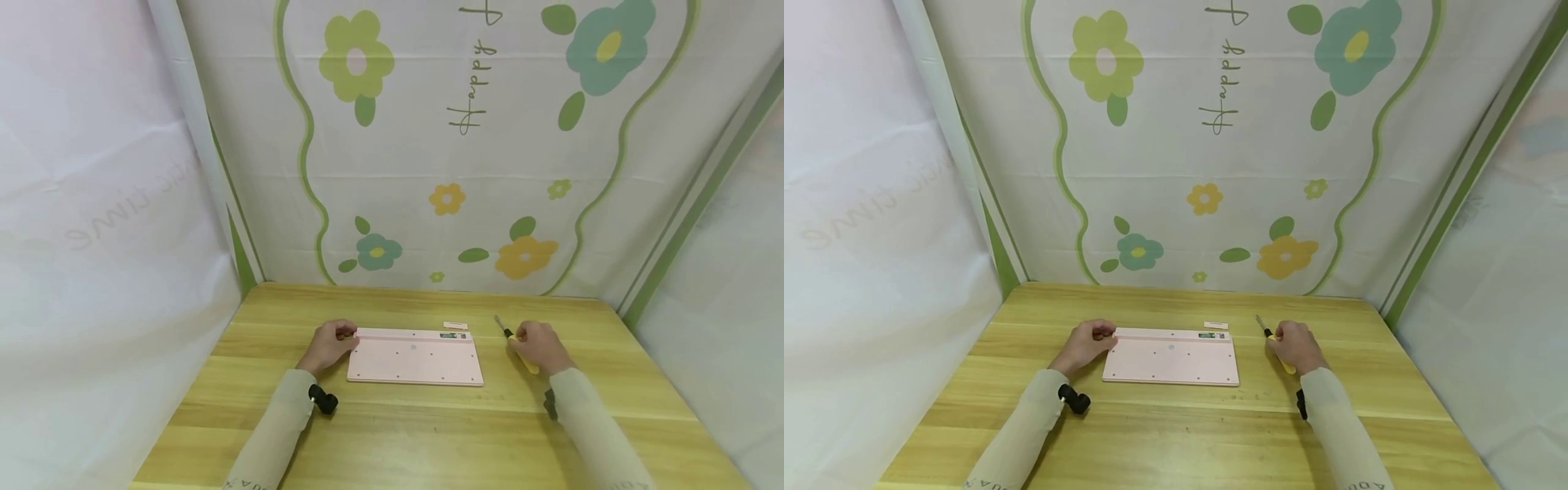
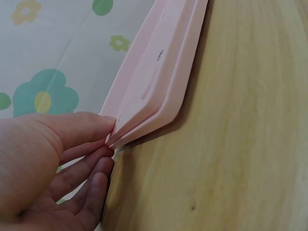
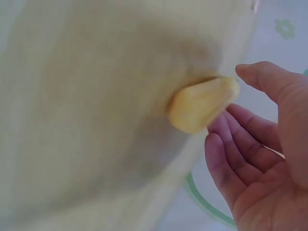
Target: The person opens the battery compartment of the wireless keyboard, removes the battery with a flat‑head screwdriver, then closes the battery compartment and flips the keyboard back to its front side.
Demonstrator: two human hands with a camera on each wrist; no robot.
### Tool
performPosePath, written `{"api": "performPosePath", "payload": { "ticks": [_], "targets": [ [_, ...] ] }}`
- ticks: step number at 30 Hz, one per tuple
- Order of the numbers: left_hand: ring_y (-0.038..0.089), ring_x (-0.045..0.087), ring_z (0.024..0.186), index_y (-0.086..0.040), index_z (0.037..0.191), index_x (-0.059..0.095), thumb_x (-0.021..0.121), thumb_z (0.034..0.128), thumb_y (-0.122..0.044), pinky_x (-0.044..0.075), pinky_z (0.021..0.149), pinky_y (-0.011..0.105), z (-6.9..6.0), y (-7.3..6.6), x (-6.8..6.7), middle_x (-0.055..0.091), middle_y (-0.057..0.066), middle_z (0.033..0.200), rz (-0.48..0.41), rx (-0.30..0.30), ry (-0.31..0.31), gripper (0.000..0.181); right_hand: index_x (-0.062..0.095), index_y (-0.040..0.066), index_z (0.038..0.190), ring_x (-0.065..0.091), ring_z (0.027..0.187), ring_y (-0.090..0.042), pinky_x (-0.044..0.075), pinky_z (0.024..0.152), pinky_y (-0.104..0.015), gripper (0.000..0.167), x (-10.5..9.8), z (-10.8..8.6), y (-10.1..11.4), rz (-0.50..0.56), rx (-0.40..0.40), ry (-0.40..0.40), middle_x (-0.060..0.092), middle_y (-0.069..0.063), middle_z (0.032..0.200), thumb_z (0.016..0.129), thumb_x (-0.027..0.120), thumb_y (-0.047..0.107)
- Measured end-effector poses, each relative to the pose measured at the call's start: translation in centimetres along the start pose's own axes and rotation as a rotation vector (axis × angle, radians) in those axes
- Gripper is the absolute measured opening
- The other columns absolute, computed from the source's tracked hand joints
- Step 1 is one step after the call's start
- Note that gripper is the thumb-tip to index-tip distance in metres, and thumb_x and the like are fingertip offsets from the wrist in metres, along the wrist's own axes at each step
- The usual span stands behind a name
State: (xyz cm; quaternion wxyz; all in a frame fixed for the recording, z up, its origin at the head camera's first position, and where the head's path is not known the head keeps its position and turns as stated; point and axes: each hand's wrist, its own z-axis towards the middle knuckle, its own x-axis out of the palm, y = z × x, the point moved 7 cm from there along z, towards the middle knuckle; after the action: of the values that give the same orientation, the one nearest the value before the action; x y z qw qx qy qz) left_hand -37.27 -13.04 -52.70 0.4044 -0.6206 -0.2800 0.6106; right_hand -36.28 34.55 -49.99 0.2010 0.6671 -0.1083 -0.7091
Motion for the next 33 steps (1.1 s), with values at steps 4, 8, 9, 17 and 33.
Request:
{"api": "performPosePath", "payload": {
  "ticks": [4, 8, 9, 17, 33],
  "targets": [
    [0.023, 0.067, 0.108, -0.007, 0.12, 0.076, 0.076, 0.0974, -0.012, 0.057, 0.1, 0.046, 0.1, 0.1, 0.1, 0.075, 0.008, 0.116, 0.012, -0.003, 0.002, 0.023, 0.069, -0.012, 0.116, 0.073, 0.097, -0.038, 0.062, 0.082, -0.052, 0.04, -0.8, 0.1, 0.6, 0.021, 0.005, 0.025, 0.075, -0.028, 0.107, 0.096, 0.076, 0.022],
    [0.023, 0.067, 0.108, -0.006, 0.12, 0.075, 0.077, 0.0973, -0.012, 0.057, 0.1, 0.046, 0.1, 0.2, 0.1, 0.075, 0.009, 0.117, 0.015, -0.007, 0.003, 0.024, 0.069, -0.012, 0.117, 0.072, 0.098, -0.035, 0.062, 0.084, -0.05, 0.038, -1.1, 0.9, 2.1, 0.019, -0.057, 0.058, 0.075, -0.025, 0.107, 0.097, 0.075, 0.02],
    [0.023, 0.067, 0.108, -0.006, 0.12, 0.075, 0.077, 0.0973, -0.012, 0.057, 0.1, 0.046, 0.1, 0.2, 0.1, 0.075, 0.009, 0.117, 0.016, -0.007, 0.003, 0.024, 0.07, -0.012, 0.117, 0.072, 0.097, -0.033, 0.062, 0.085, -0.049, 0.037, -1.1, 1.0, 2.6, 0.021, -0.078, 0.066, 0.075, -0.024, 0.106, 0.097, 0.076, 0.019],
    [0.022, 0.067, 0.108, -0.006, 0.119, 0.076, 0.077, 0.0971, -0.012, 0.057, 0.1, 0.045, 0.2, 0.2, 0.2, 0.075, 0.008, 0.117, 0.009, -0.002, 0.003, 0.023, 0.069, -0.012, 0.117, 0.069, 0.097, -0.029, 0.06, 0.088, -0.048, 0.034, 0.2, 2.1, 7.2, 0.056, -0.186, 0.132, 0.074, -0.024, 0.108, 0.095, 0.077, 0.013],
    [0.023, 0.068, 0.11, -0.007, 0.119, 0.076, 0.077, 0.0974, -0.013, 0.057, 0.101, 0.046, 0.2, 0.3, 0.1, 0.075, 0.006, 0.117, 0.013, 0.003, 0.003, 0.022, 0.077, 0.001, 0.107, 0.064, 0.088, -0.016, 0.059, 0.083, -0.038, 0.02, 4.2, 3.4, 13.0, -0.003, -0.276, 0.178, 0.074, -0.006, 0.098, 0.089, 0.072, -0.008]
  ]
}}
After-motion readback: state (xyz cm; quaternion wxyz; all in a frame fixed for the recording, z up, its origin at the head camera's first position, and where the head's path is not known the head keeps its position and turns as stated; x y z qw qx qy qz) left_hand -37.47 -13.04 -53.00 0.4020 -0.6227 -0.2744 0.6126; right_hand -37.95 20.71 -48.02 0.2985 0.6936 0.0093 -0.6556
